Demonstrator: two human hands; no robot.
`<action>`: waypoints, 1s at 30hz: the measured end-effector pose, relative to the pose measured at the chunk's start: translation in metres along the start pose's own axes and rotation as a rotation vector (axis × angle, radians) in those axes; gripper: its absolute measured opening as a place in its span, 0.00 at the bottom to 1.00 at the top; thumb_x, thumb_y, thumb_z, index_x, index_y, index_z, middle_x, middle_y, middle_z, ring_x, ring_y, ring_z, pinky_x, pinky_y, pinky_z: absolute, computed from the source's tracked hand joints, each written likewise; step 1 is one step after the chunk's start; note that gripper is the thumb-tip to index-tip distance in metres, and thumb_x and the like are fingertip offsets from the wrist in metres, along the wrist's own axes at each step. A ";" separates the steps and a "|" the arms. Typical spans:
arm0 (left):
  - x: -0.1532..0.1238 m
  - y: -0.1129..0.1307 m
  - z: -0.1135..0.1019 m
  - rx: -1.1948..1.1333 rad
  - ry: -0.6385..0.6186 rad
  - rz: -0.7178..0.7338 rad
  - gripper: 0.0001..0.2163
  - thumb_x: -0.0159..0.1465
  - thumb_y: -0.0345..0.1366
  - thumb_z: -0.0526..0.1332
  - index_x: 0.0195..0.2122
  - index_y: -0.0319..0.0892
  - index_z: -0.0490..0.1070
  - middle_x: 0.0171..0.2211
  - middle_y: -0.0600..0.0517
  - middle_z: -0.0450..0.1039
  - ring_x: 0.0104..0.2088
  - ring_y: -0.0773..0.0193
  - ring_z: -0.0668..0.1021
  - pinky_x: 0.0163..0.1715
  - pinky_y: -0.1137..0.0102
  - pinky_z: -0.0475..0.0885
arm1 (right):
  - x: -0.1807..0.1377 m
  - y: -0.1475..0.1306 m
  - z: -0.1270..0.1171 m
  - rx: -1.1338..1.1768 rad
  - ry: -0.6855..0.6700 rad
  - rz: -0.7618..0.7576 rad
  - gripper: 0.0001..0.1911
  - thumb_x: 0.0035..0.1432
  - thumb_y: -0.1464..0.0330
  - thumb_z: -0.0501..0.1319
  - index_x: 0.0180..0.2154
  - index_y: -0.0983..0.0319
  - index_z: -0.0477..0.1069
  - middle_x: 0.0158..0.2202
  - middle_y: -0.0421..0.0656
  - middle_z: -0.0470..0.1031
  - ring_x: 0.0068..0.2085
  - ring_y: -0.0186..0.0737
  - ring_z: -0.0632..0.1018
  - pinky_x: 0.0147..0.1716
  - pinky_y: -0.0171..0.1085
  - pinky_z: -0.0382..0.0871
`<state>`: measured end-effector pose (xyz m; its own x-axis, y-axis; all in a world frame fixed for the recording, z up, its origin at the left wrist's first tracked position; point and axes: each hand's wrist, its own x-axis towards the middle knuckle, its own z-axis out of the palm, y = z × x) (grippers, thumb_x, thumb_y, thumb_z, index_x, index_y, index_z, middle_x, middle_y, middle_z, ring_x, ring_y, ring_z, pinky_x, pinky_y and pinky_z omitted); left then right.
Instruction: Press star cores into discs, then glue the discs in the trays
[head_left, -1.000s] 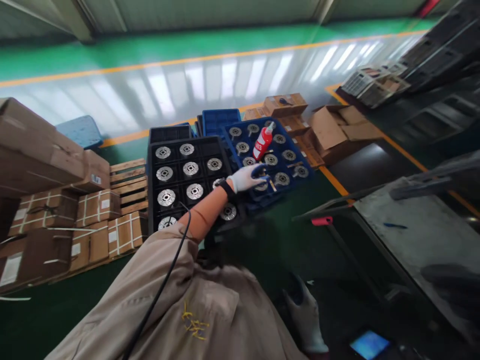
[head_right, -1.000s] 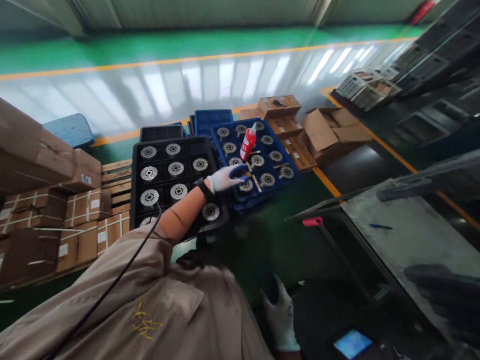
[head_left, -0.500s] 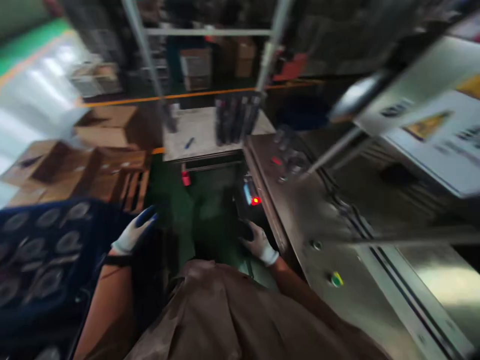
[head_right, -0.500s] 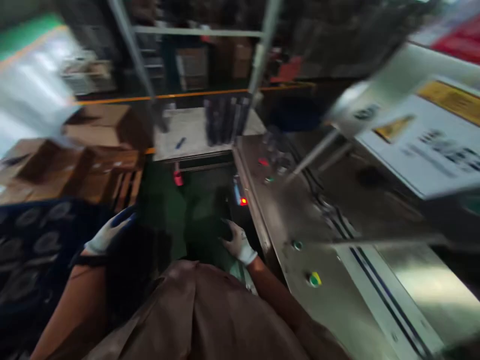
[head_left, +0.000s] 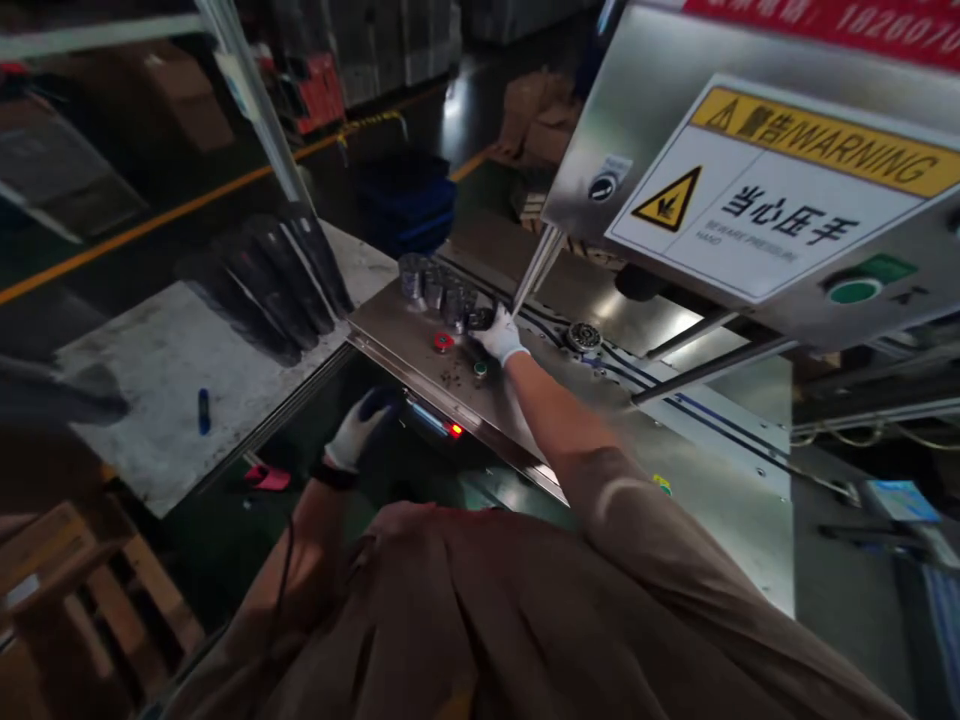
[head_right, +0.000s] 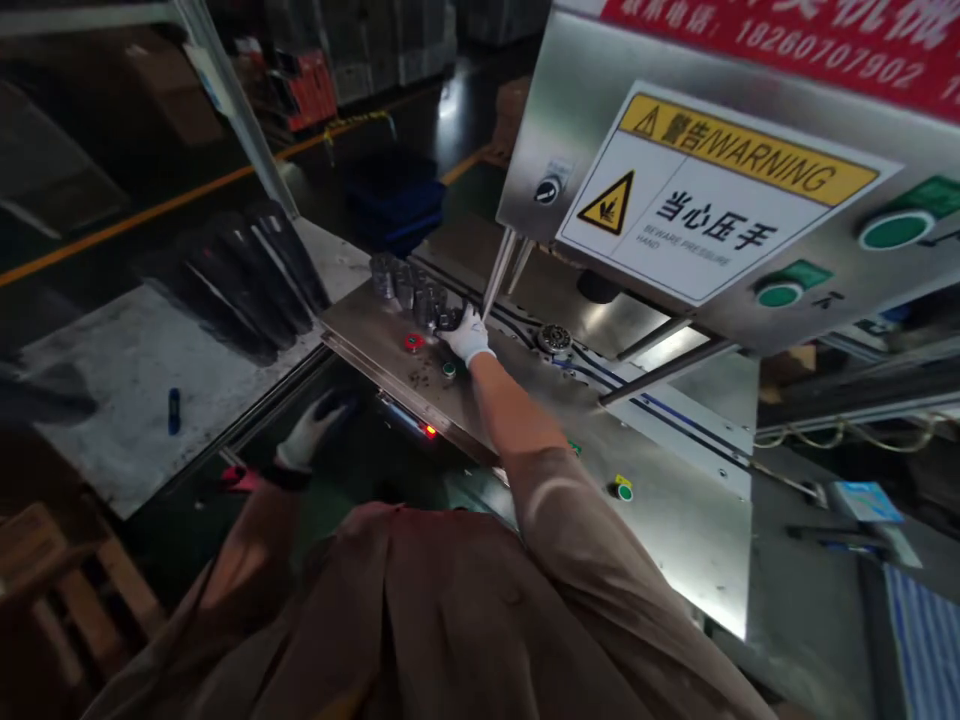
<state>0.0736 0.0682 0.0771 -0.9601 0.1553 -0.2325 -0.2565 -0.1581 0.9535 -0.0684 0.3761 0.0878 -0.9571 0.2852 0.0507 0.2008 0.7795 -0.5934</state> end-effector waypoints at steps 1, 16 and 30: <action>0.013 0.001 0.013 -0.026 -0.087 -0.016 0.37 0.47 0.53 0.77 0.55 0.41 0.75 0.47 0.44 0.81 0.48 0.55 0.82 0.53 0.62 0.78 | 0.006 -0.007 0.003 -0.052 -0.014 0.054 0.40 0.46 0.65 0.72 0.61 0.68 0.66 0.61 0.60 0.73 0.61 0.57 0.76 0.64 0.51 0.70; 0.074 0.035 0.169 -0.112 -0.624 0.014 0.44 0.55 0.43 0.76 0.71 0.46 0.59 0.67 0.43 0.68 0.67 0.45 0.70 0.67 0.55 0.69 | -0.153 0.016 -0.089 -0.060 0.275 -0.326 0.45 0.56 0.44 0.64 0.64 0.67 0.62 0.57 0.60 0.70 0.58 0.65 0.71 0.61 0.63 0.65; 0.111 0.009 0.175 0.678 -0.385 0.150 0.34 0.58 0.51 0.68 0.63 0.43 0.70 0.48 0.43 0.82 0.49 0.47 0.83 0.57 0.53 0.76 | -0.035 0.147 -0.116 0.091 0.389 0.280 0.46 0.44 0.61 0.76 0.61 0.71 0.66 0.59 0.62 0.74 0.60 0.61 0.75 0.64 0.56 0.69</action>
<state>-0.0159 0.2551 0.0933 -0.8413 0.5251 -0.1283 0.1147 0.4053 0.9069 0.0186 0.5455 0.0916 -0.7162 0.6780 0.1654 0.4036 0.5958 -0.6944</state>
